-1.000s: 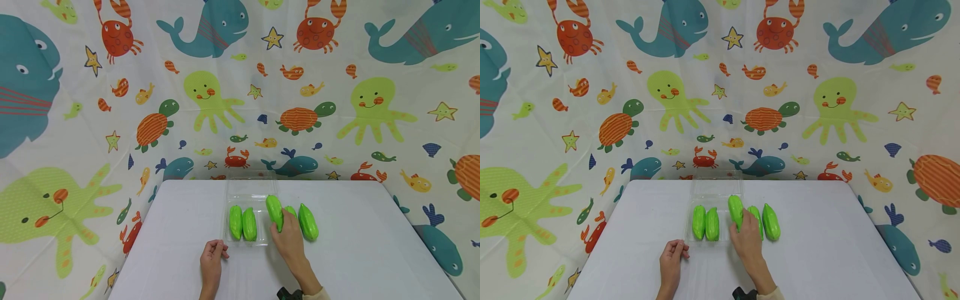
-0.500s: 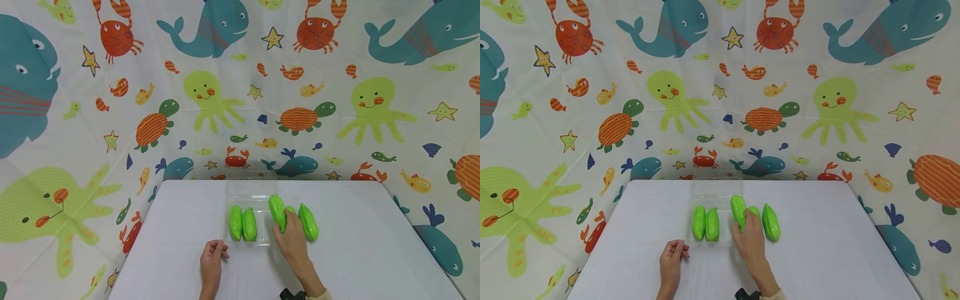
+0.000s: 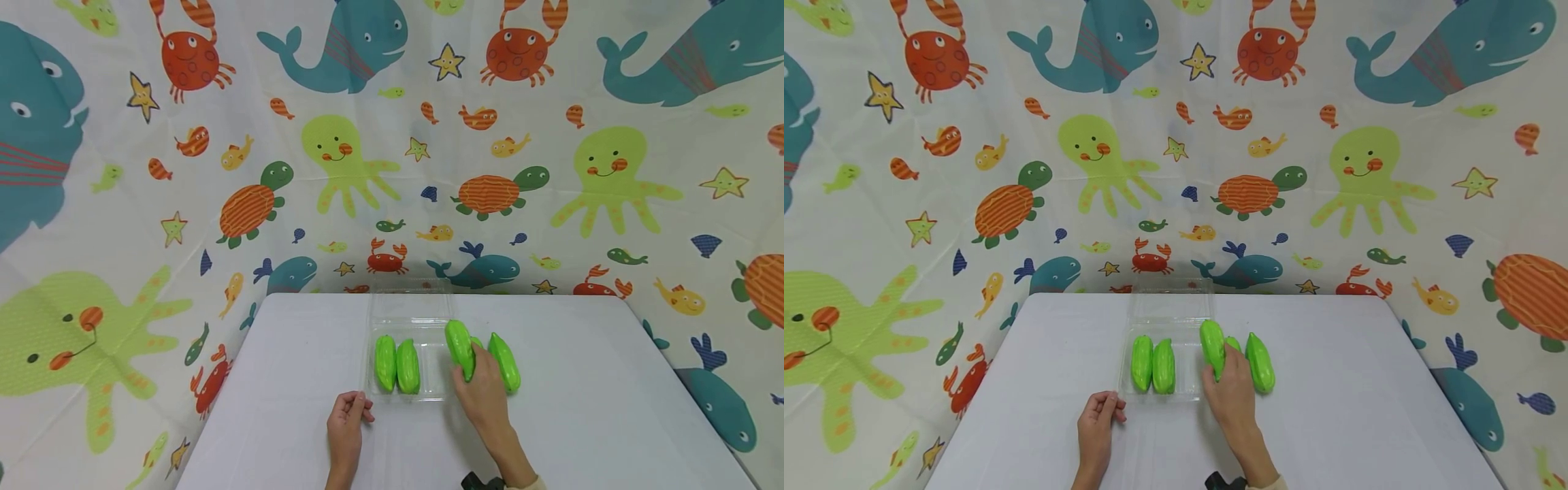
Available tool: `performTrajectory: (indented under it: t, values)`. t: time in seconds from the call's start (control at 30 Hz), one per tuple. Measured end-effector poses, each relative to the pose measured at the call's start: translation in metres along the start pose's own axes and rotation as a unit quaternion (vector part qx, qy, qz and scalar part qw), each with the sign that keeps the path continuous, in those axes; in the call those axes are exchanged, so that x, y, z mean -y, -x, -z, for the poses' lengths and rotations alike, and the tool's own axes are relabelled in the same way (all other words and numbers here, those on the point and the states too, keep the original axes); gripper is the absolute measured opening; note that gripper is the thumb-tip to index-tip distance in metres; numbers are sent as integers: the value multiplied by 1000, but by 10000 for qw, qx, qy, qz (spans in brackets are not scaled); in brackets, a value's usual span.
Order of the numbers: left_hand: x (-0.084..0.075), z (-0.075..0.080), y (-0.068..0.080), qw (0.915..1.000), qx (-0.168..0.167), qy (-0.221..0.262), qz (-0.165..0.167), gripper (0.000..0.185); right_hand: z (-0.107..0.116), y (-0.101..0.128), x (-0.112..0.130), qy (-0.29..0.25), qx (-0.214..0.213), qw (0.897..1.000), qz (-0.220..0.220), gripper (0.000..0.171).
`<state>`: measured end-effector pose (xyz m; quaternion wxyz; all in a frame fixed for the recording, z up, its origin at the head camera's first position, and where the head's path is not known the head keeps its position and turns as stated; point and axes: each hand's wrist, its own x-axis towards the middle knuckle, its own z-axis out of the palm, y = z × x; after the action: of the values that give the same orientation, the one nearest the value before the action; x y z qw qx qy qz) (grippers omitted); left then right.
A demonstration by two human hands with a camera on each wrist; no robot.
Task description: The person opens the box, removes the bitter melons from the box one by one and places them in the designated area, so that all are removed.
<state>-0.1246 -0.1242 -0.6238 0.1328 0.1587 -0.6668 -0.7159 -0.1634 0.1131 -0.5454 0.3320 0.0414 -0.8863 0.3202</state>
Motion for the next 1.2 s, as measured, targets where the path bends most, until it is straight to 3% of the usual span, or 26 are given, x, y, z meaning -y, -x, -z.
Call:
performTrajectory:
  t: [0.5, 0.9, 1.2]
  values:
    - [0, 0, 1, 10000, -34, -53, -5, 21, 6, 5, -9, 77, 124, 9996, -251, 50]
    - [2, 0, 0, 10000, -38, -40, 0, 23, 9, 9, -18, -3, -122, 9999, -30, 48]
    - [4, -1, 0, 9999, -47, -52, -97, 25, 12, 11, -24, 75, -102, 9997, -219, 50]
